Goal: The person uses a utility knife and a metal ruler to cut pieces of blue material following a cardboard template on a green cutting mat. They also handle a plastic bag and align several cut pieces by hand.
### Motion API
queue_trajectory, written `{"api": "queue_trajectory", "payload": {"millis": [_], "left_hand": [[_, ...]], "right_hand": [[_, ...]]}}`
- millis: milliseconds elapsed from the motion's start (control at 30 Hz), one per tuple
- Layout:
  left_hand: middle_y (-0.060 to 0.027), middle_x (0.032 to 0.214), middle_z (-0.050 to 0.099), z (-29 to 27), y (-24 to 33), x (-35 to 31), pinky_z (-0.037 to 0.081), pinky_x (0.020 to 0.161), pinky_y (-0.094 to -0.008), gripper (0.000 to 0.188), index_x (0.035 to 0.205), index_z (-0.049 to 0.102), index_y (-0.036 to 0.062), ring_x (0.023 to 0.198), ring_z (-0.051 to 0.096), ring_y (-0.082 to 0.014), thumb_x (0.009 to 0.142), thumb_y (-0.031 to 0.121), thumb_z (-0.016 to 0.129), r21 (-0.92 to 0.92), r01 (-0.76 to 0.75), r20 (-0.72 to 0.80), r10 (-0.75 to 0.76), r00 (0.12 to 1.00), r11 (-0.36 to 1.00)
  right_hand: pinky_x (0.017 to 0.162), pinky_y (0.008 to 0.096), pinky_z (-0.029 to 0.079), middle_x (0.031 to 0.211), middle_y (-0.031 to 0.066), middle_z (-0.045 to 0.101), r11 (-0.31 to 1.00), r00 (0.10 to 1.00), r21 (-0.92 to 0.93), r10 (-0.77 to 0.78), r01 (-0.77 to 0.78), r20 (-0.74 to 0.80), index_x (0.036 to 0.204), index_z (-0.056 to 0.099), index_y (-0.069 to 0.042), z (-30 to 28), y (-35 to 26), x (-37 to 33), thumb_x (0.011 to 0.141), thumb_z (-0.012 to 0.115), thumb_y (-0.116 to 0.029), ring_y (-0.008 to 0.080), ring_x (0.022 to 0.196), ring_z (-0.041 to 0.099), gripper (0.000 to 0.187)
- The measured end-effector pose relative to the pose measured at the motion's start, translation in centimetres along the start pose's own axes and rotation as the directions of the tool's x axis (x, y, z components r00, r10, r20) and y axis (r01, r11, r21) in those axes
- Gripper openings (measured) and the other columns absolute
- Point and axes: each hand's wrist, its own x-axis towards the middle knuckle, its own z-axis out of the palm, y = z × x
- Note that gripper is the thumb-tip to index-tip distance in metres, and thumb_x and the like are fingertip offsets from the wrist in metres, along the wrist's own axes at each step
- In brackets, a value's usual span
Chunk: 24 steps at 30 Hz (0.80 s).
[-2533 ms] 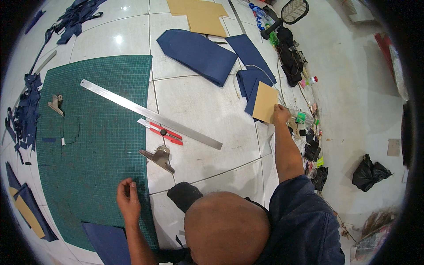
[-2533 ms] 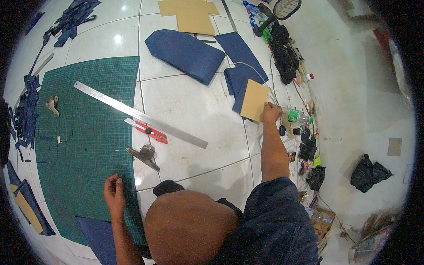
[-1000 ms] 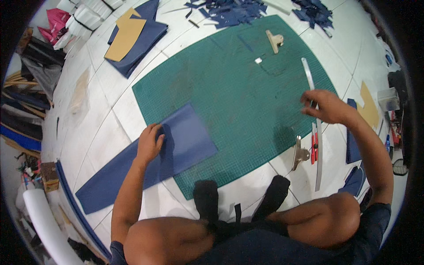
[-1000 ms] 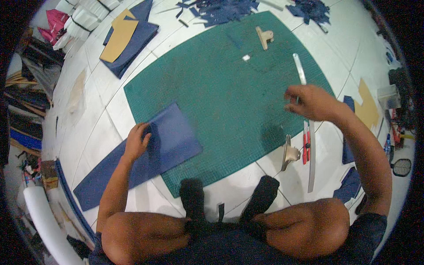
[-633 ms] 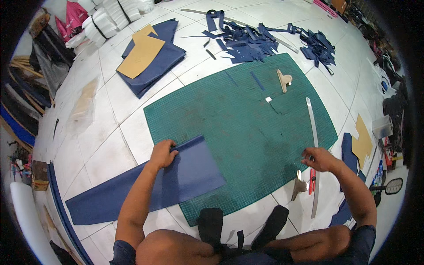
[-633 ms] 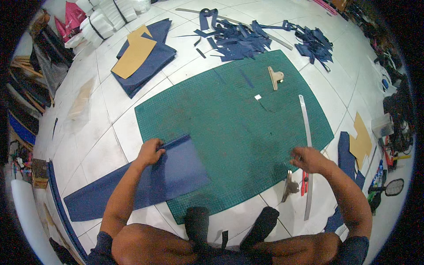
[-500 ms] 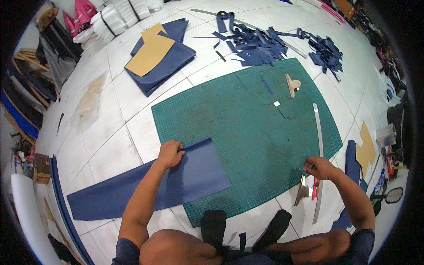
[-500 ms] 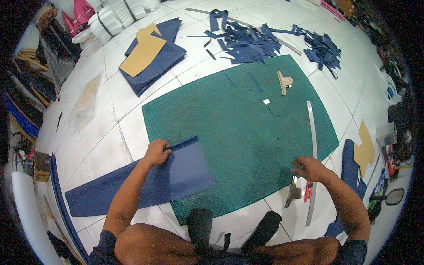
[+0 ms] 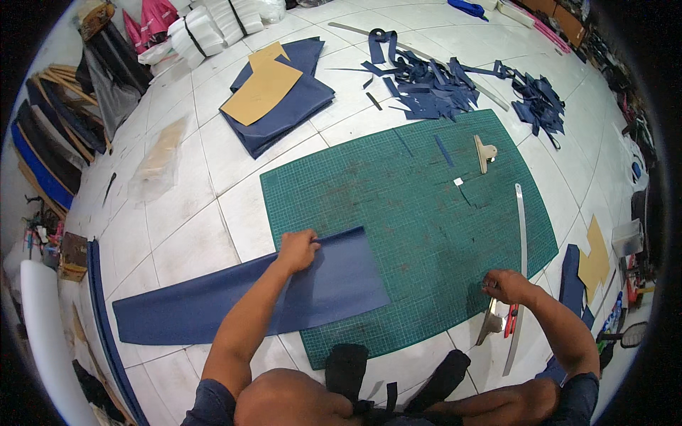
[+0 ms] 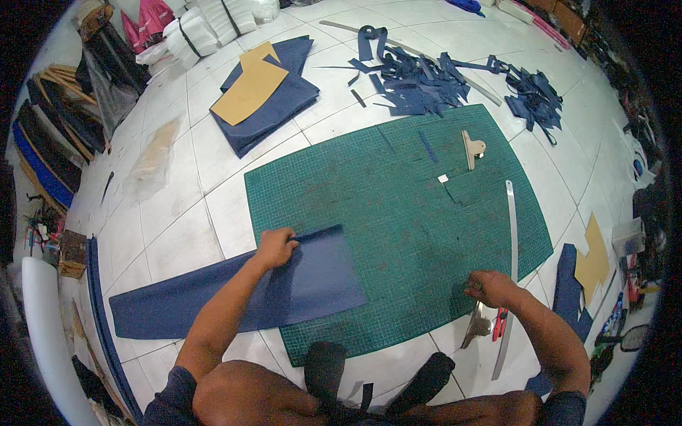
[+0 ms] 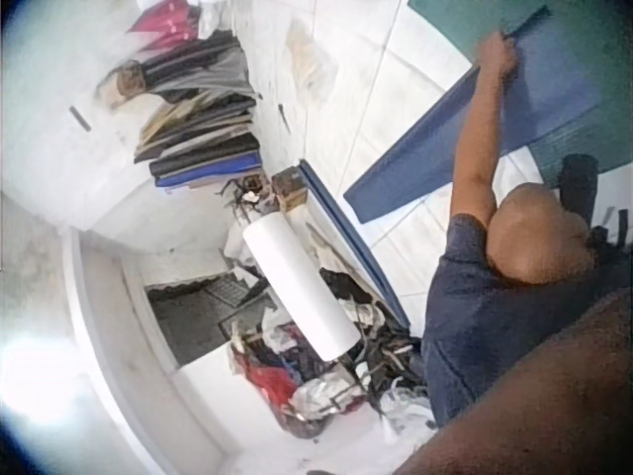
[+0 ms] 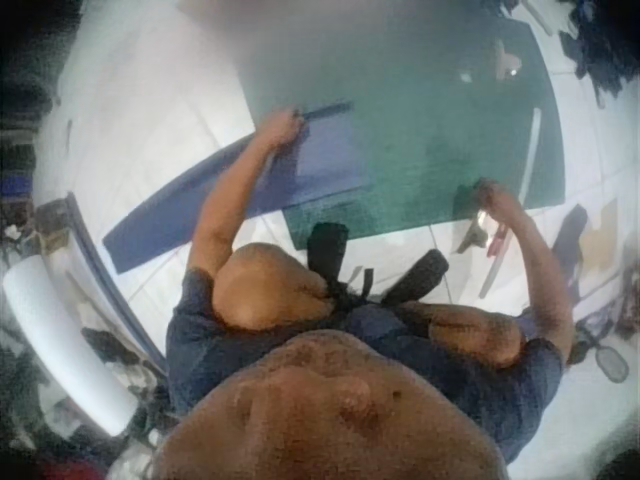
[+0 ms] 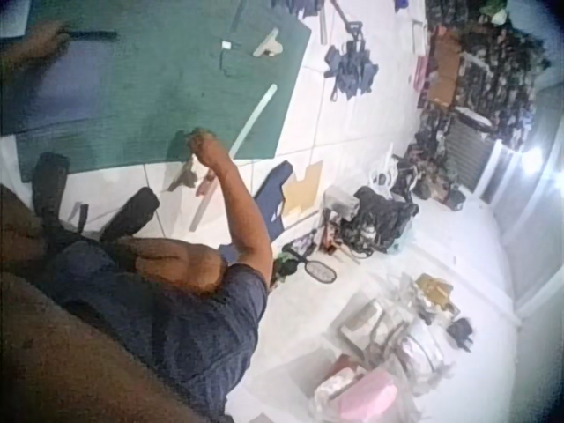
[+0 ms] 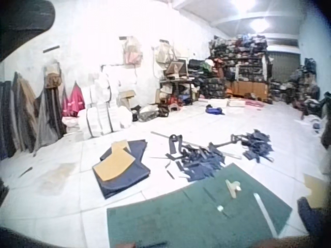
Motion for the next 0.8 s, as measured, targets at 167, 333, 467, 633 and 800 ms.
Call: {"api": "queue_trajectory", "payload": {"millis": [167,333,467,633,800], "left_hand": [[-0.0168,0.109,0.073,1.2,4.0,2.3,0.037,0.105,-0.052,0.025,0.11,0.068,0.0065,0.109,0.066,-0.0351,0.092,0.025,0.069,-0.019,-0.051,-0.04,0.05,0.998,0.999],[-0.0164,0.113,0.07,2.2,6.4,3.1,0.034,0.111,-0.0522,0.029,0.115,0.066,0.0061,0.116,0.062,-0.0348,0.093,0.023,0.069,-0.02,-0.073,-0.061,0.072,0.996,0.997],[-0.0163,0.128,0.062,2.2,6.2,1.1,0.033,0.112,-0.0525,0.042,0.128,0.061,0.0063,0.125,0.053,-0.0369,0.091,0.026,0.071,-0.033,-0.143,-0.251,0.131,0.959,0.989],[-0.0224,0.147,0.047,3.0,4.5,-4.0,0.025,0.12,-0.055,0.061,0.143,0.051,0.0066,0.139,0.041,-0.0429,0.09,0.028,0.072,-0.052,-0.174,-0.432,0.135,0.892,0.983],[-0.0281,0.16,0.03,5.4,3.0,-11.8,0.014,0.123,-0.0581,0.072,0.151,0.044,0.0054,0.151,0.023,-0.0458,0.093,0.042,0.068,0.08,-0.007,-0.335,0.033,0.941,0.997]], "right_hand": [[0.09,0.0499,0.053,0.11,0.017,0.071,1.0,0.999,-0.018,-0.02,0.02,-0.026,0.115,0.066,-0.007,0.5,0.0,0.5,0.094,0.069,-0.034,0.0396,0.107,0.066,0.034],[0.086,0.0481,0.054,0.105,0.0174,0.072,0.997,0.997,-0.044,-0.061,0.058,-0.053,0.113,0.068,-0.006,1.2,-0.1,0.2,0.094,0.07,-0.032,0.0381,0.101,0.069,0.033],[0.09,0.0505,0.053,0.112,0.0168,0.07,0.996,0.998,-0.065,-0.056,0.056,0.0,0.116,0.067,-0.008,1.3,-0.8,0.0,0.095,0.067,-0.035,0.0388,0.107,0.066,0.034],[0.086,0.0506,0.055,0.108,0.0167,0.071,0.953,0.973,-0.225,-0.223,0.205,-0.058,0.113,0.067,-0.008,1.2,-4.9,-0.4,0.093,0.068,-0.032,0.0382,0.102,0.068,0.031],[0.079,0.0515,0.056,0.1,0.0167,0.069,0.842,0.871,-0.271,-0.491,0.466,-0.029,0.105,0.063,-0.007,2.9,-10.1,-0.9,0.092,0.068,-0.03,0.0381,0.094,0.07,0.027]]}}
